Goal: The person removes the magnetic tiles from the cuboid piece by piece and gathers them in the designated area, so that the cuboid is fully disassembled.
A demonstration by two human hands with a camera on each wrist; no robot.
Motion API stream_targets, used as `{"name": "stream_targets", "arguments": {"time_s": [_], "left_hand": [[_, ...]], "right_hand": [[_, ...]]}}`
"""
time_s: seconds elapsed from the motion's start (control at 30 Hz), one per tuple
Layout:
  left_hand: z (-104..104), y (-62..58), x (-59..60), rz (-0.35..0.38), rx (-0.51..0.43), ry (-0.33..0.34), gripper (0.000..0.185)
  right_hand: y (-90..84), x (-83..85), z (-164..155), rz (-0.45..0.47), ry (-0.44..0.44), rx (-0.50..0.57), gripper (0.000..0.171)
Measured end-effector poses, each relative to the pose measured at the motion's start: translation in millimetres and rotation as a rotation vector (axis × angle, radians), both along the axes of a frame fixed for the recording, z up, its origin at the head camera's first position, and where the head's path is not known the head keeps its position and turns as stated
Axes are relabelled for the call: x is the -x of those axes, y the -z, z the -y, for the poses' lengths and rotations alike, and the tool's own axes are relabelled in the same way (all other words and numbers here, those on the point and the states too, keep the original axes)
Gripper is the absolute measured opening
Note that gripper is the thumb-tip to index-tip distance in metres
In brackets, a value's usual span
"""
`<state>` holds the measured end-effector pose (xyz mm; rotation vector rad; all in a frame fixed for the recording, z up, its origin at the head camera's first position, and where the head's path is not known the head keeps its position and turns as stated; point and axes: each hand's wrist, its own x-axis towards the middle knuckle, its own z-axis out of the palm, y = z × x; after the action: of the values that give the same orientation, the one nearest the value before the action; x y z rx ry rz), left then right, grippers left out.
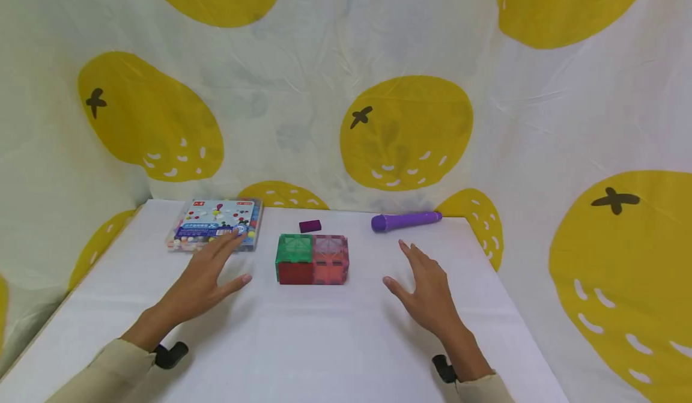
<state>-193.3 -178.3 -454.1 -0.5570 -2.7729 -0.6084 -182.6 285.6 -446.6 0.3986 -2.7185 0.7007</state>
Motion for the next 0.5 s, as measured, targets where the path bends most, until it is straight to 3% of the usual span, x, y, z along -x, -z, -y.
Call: {"name": "stream_targets", "arguments": {"time_s": [0.2,0.5], "left_hand": [[-27,4.2,16.8,0.151,-0.224,0.063,0.085],[-48,19.5,49.2,0.306,-0.383,0.140,0.081]], "right_hand": [[2.0,17.1,27,0.096,-0.096,0.144,0.073],[14.2,50.2,56,0.241,-0.180,0.301,0.059]]}}
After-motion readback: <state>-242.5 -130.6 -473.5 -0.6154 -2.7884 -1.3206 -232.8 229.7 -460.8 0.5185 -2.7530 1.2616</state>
